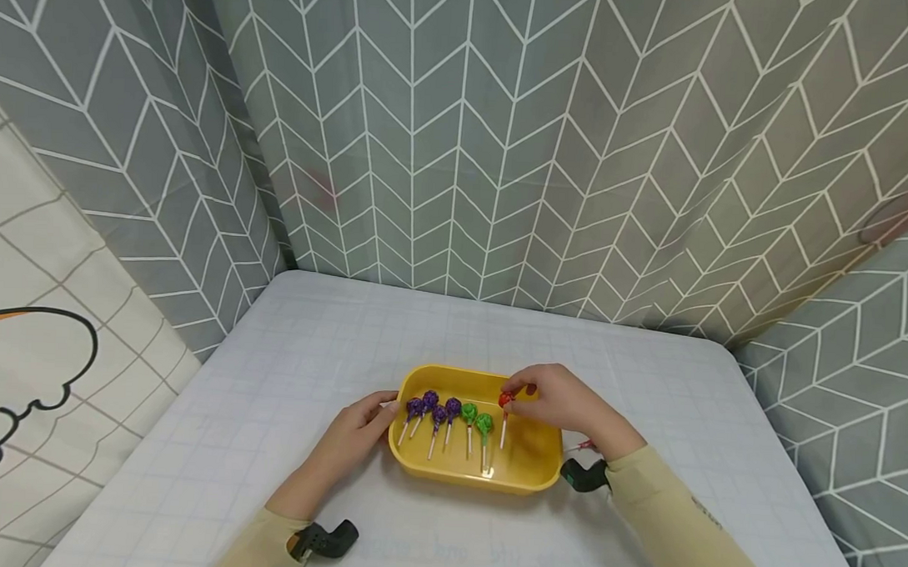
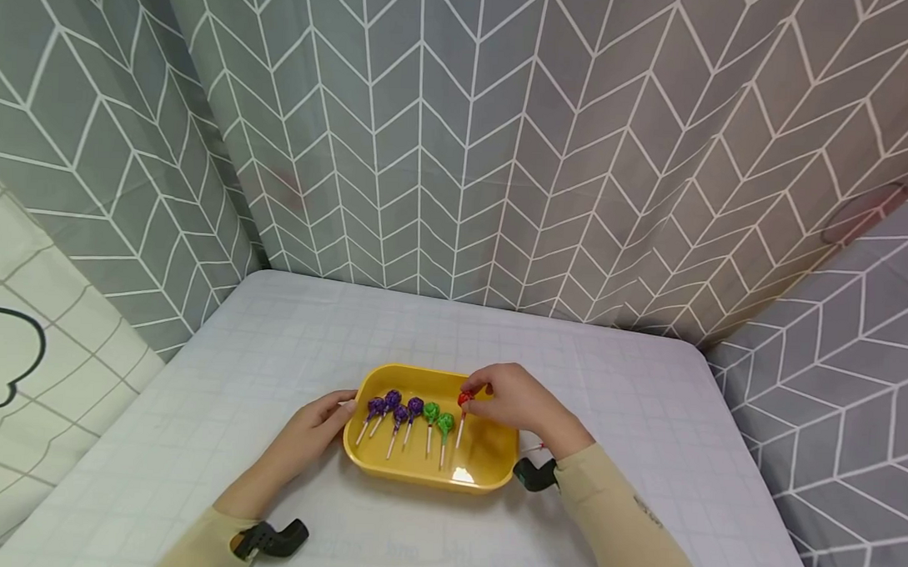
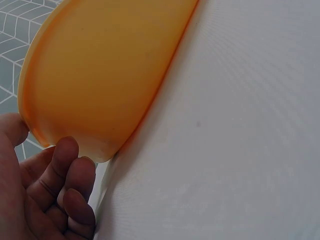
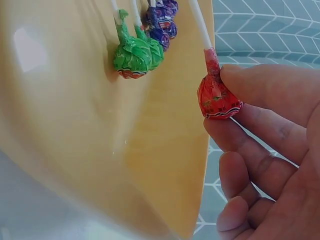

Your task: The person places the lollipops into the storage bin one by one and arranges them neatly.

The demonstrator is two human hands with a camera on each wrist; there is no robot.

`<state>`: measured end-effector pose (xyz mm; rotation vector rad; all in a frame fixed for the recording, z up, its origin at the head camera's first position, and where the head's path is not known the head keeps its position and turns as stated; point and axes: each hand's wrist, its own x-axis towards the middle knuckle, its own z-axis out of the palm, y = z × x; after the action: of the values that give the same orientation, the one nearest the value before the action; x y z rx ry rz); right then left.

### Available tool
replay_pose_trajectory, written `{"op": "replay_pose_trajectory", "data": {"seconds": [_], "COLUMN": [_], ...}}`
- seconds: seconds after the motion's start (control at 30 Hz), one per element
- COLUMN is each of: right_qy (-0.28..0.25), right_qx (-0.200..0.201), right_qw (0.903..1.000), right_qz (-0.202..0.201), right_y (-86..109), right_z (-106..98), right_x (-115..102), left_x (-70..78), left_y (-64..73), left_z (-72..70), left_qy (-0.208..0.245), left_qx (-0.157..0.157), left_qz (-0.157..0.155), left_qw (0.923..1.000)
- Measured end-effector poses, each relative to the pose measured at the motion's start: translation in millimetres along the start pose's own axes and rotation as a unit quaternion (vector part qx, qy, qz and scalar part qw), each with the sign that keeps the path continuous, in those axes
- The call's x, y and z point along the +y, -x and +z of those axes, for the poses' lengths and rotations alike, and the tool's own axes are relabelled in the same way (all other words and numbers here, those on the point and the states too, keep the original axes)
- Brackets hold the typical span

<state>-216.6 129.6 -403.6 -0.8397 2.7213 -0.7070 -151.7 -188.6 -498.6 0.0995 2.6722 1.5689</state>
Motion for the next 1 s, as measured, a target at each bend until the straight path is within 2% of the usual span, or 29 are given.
{"op": "replay_pose_trajectory", "data": {"seconds": [0.3,0.47,0.73,0.87,1.0], "right_qy": [0.005,0.012,0.020,0.015,0.038], "right_qx": [-0.003,-0.026,-0.030,-0.043,-0.048], "right_qw": [1.0000,0.9996,0.9994,0.9989,0.9981], "right_qz": [-0.002,0.003,-0.004,0.011,0.010], "right_y": [-9.7,-13.3,-20.6,-23.3,-23.5], "right_z": [-8,-5,0,2,4], "right_x": [-9,-8,-6,-6,-9], "left_x": [0.9,0.7,0.9,1.0,0.2], "left_y": [1.1,1.1,-0.4,-0.3,-0.5], "left_z": [-1.2,-0.6,-0.7,0.1,0.8], "left_qy": [0.000,-0.003,-0.007,-0.004,-0.003], "left_qx": [0.007,0.002,0.004,-0.001,0.000], "left_qz": [-0.002,-0.005,-0.001,-0.004,-0.004], "left_qw": [1.0000,1.0000,1.0000,1.0000,1.0000]}}
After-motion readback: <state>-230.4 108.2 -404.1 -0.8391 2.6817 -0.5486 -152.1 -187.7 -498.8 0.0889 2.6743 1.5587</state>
